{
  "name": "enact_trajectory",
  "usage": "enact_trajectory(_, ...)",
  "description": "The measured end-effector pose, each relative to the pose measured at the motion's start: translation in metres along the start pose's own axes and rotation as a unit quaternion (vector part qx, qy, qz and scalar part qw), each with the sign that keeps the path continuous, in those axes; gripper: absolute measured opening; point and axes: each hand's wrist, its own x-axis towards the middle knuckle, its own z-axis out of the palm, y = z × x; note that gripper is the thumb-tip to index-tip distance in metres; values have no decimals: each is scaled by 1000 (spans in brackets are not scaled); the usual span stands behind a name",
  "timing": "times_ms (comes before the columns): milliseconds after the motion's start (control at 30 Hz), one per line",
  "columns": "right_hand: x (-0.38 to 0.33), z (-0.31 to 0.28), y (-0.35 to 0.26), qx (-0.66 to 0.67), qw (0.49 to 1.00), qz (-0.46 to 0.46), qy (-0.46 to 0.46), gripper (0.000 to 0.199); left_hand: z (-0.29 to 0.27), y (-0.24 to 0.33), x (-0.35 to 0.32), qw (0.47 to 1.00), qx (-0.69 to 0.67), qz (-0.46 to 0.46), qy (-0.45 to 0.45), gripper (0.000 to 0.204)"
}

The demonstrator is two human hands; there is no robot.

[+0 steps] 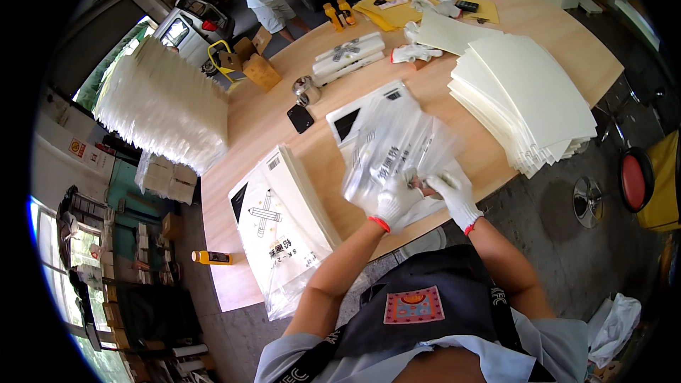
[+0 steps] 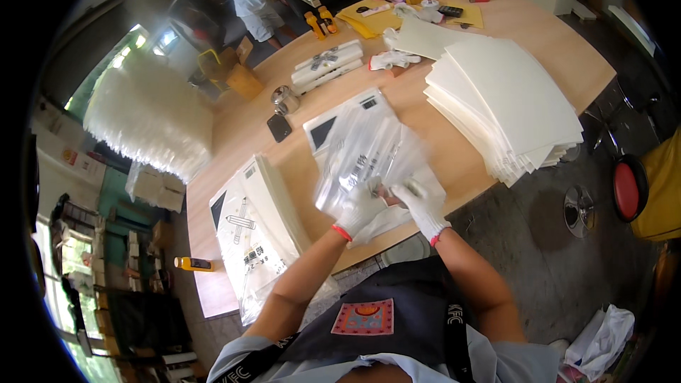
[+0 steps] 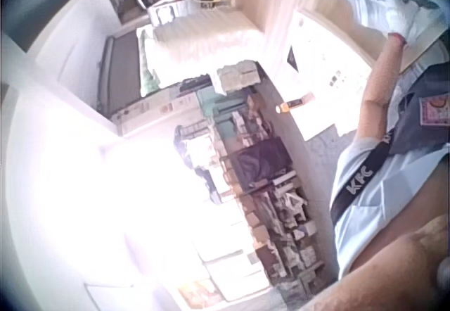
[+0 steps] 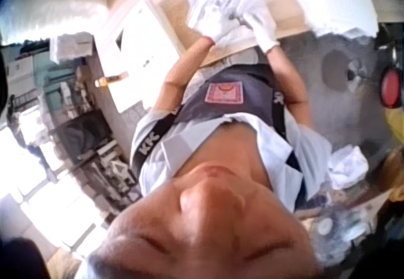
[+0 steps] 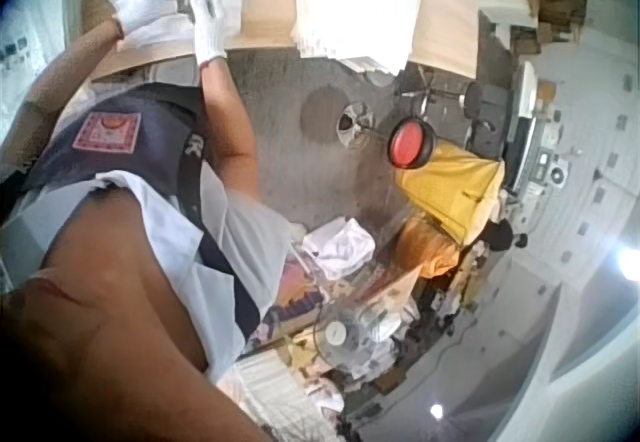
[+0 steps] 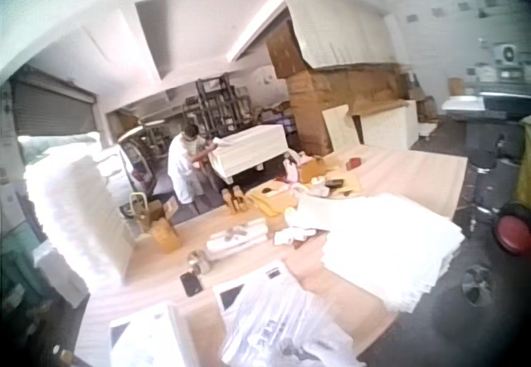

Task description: The person repeatedly picks up stacks of white paper from a table and places them into clear plastic packaging bags. They then fold the top of the bags to seal the contents. The person works continuously on this repetitive packaging task throughout the clip.

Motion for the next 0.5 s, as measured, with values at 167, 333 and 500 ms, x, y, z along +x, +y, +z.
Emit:
enact_trajectory(167,-34,-48,39,-25,992,106,66,30,4,-31,-14,914,-405,16,2,8)
enact_trajectory(333,-74,-99,35,-369,920,46,125,26,-24,7,-7,811,-581,-69,1,24)
enact_trajectory(500,-71,-44,-48,-298,945,-126,44,16,-5,47,-26,926,-368,-71,-45,28)
